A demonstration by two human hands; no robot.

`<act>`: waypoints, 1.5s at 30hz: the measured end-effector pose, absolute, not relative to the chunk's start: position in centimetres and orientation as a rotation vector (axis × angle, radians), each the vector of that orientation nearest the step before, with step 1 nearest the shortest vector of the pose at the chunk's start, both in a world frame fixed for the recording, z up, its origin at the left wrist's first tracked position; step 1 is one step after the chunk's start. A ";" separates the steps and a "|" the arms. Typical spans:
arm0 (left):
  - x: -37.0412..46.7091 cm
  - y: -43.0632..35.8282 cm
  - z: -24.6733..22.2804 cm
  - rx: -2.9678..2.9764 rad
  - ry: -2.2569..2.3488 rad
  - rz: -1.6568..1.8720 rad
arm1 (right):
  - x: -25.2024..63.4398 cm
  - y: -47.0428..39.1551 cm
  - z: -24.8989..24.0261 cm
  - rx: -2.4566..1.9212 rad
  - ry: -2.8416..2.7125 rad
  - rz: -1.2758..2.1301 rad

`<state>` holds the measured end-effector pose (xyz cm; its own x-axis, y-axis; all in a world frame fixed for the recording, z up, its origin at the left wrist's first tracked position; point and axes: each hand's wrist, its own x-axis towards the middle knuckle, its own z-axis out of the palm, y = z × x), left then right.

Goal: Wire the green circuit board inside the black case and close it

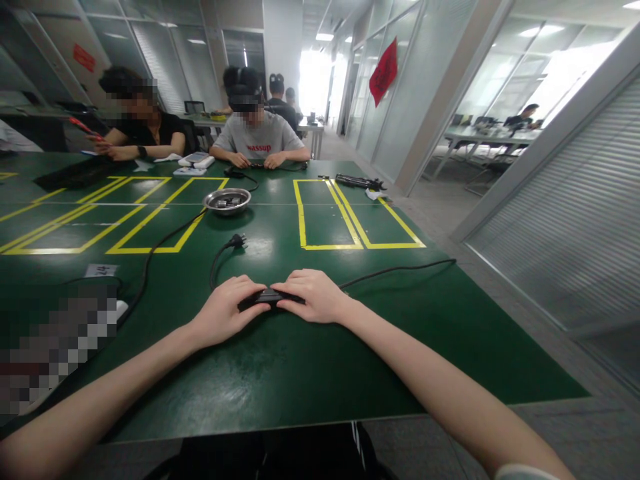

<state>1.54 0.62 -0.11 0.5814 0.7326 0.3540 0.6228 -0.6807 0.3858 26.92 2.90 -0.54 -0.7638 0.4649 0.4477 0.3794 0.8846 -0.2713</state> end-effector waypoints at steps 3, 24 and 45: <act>1.6 0.5 0.2 2.584 1.114 0.719 | 26.8 2.6 -0.4 -0.568 -2.552 0.258; 0.7 1.1 -0.9 2.824 0.851 0.758 | 30.2 6.1 -1.8 -1.007 -2.148 0.347; 0.7 1.1 -1.6 2.797 0.861 0.537 | 43.2 11.0 -3.5 -2.163 -1.363 -0.057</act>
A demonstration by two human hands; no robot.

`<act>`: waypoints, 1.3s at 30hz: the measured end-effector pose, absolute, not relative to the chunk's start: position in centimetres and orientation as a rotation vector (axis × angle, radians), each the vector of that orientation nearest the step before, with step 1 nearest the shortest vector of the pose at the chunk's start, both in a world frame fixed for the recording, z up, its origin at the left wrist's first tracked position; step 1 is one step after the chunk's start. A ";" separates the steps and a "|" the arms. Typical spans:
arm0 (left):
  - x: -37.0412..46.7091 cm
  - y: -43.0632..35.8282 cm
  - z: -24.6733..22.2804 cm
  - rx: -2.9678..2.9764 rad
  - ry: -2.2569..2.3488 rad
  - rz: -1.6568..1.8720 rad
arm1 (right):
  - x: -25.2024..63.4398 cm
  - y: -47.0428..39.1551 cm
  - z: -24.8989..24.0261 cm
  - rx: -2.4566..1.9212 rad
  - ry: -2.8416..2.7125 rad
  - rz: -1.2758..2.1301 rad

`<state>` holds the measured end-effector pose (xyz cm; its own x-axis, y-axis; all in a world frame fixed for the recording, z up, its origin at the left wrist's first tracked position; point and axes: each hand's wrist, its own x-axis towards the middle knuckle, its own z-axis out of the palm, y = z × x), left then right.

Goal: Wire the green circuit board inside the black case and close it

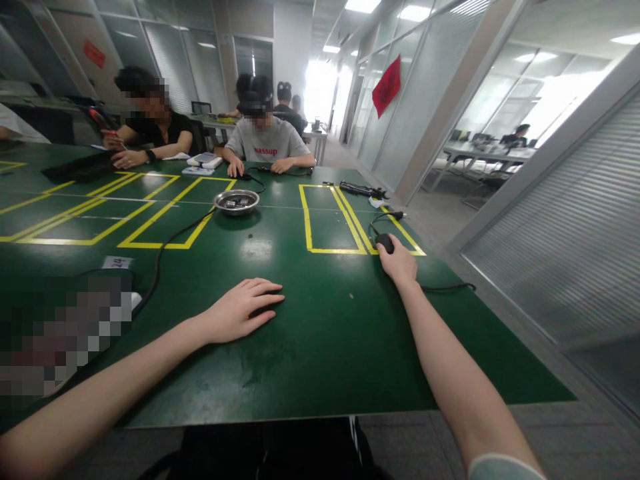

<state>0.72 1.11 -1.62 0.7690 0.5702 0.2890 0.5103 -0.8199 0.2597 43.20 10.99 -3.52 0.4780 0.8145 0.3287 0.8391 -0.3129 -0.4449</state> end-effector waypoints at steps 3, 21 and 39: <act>0.7 1.1 -1.6 2.795 0.863 0.538 | 43.2 10.8 -3.3 -2.245 -1.342 -0.089; 0.7 0.8 -1.0 2.758 0.909 0.520 | 44.4 11.6 -3.8 -2.044 -1.097 -0.033; 0.5 1.2 -1.1 2.615 0.980 0.735 | 45.0 11.5 -4.0 -2.011 -1.010 0.027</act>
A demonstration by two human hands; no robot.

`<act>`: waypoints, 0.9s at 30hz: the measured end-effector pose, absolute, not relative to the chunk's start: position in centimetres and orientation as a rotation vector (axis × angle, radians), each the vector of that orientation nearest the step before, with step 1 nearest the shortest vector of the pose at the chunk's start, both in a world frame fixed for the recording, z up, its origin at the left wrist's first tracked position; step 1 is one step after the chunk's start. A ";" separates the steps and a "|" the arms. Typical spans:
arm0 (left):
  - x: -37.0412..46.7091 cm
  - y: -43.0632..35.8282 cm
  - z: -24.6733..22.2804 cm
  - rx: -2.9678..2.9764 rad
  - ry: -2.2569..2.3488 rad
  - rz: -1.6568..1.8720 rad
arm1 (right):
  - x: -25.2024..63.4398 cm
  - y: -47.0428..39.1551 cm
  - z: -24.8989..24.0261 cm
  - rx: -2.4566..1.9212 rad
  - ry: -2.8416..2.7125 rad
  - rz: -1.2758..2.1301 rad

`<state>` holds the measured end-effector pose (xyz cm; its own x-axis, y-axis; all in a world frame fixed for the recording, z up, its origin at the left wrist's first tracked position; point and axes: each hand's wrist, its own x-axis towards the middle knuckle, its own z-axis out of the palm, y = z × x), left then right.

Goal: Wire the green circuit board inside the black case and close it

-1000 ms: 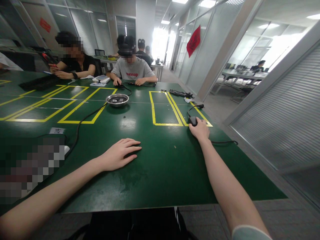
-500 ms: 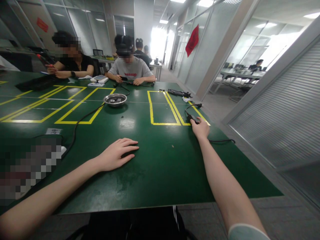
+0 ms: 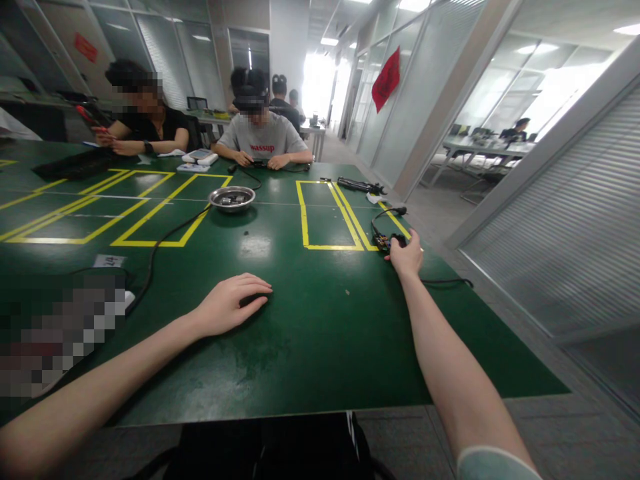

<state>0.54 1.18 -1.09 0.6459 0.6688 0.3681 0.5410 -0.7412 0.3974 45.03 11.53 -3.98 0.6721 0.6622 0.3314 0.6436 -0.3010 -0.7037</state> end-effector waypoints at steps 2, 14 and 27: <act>0.4 1.3 -1.0 2.576 1.039 0.781 | 44.7 11.5 -3.9 -2.024 -1.053 -0.012; 0.0 1.6 -0.5 2.496 1.203 0.915 | 44.1 11.4 -3.2 -2.086 -1.149 -0.064; 0.0 1.3 -0.5 2.487 1.196 0.889 | 43.3 10.8 -2.1 -2.043 -1.193 -0.182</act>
